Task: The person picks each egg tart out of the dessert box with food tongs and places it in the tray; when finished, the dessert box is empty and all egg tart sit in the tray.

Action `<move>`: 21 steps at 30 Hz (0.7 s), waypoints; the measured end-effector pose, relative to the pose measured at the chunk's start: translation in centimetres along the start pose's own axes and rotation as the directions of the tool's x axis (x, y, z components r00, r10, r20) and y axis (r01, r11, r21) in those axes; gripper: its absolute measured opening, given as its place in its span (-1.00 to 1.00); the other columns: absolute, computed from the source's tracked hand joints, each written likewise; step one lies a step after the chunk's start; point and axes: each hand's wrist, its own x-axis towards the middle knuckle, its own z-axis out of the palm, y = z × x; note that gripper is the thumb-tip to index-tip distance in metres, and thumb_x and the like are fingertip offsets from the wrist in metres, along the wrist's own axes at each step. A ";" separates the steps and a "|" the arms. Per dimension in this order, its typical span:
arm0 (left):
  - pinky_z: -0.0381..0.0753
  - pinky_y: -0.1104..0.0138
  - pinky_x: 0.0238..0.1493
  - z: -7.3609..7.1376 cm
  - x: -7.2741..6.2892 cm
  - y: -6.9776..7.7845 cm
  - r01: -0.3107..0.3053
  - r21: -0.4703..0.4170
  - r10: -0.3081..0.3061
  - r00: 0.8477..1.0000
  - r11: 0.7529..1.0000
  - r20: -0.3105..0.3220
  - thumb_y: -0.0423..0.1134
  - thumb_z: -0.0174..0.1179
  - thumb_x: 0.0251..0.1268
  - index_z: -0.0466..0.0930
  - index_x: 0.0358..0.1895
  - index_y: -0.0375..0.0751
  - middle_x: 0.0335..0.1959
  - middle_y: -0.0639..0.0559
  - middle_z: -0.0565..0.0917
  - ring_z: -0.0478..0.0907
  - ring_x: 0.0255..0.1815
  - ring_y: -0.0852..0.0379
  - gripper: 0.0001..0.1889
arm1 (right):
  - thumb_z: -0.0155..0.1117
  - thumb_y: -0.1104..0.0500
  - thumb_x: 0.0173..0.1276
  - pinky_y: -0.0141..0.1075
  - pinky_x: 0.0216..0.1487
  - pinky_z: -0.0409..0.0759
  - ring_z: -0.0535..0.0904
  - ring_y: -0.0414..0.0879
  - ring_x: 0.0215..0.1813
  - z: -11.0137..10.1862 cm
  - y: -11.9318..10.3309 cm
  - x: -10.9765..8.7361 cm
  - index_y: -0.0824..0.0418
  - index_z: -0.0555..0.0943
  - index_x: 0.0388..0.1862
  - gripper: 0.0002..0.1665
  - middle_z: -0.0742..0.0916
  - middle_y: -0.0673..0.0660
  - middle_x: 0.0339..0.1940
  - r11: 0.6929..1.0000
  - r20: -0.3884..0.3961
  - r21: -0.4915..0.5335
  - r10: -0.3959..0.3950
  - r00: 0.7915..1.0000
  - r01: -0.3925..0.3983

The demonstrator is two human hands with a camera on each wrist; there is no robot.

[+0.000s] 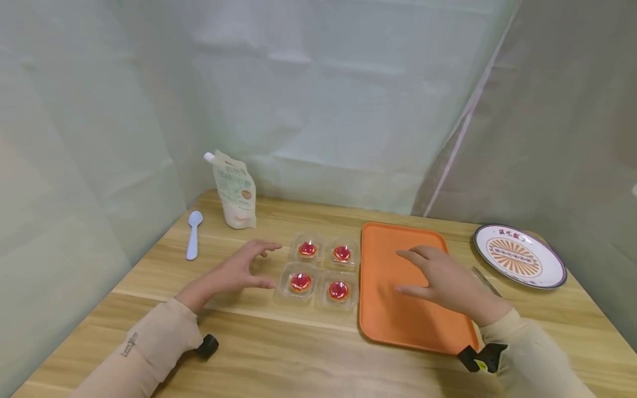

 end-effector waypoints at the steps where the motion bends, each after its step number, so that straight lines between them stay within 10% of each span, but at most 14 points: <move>1: 0.51 -0.08 0.12 0.1 0.0 0.0 -0.004 -0.011 0.004 1.000 1.000 0.010 0.01 0.46 -0.03 0.32 0.35 -0.14 0.28 -0.21 0.42 0.43 0.17 -0.17 -0.17 | 0.29 -0.30 0.18 0.05 0.11 0.56 0.55 0.14 0.16 -0.1 -0.5 0.4 0.15 0.45 0.31 -0.16 0.62 0.21 0.13 1.000 0.004 0.007 -0.015 1.000 0.015; 21: 0.43 -0.06 0.27 2.6 0.0 -0.6 -0.009 -0.117 0.018 0.997 0.993 0.073 -0.03 0.47 -0.04 0.30 0.33 -0.33 0.16 -0.23 0.52 0.49 0.20 -0.18 -0.14 | 0.30 -0.27 0.20 -0.10 0.21 0.55 0.53 0.03 0.20 2.7 -7.6 7.3 0.16 0.48 0.29 -0.20 0.59 0.15 0.18 0.979 0.115 0.166 -0.138 0.984 0.118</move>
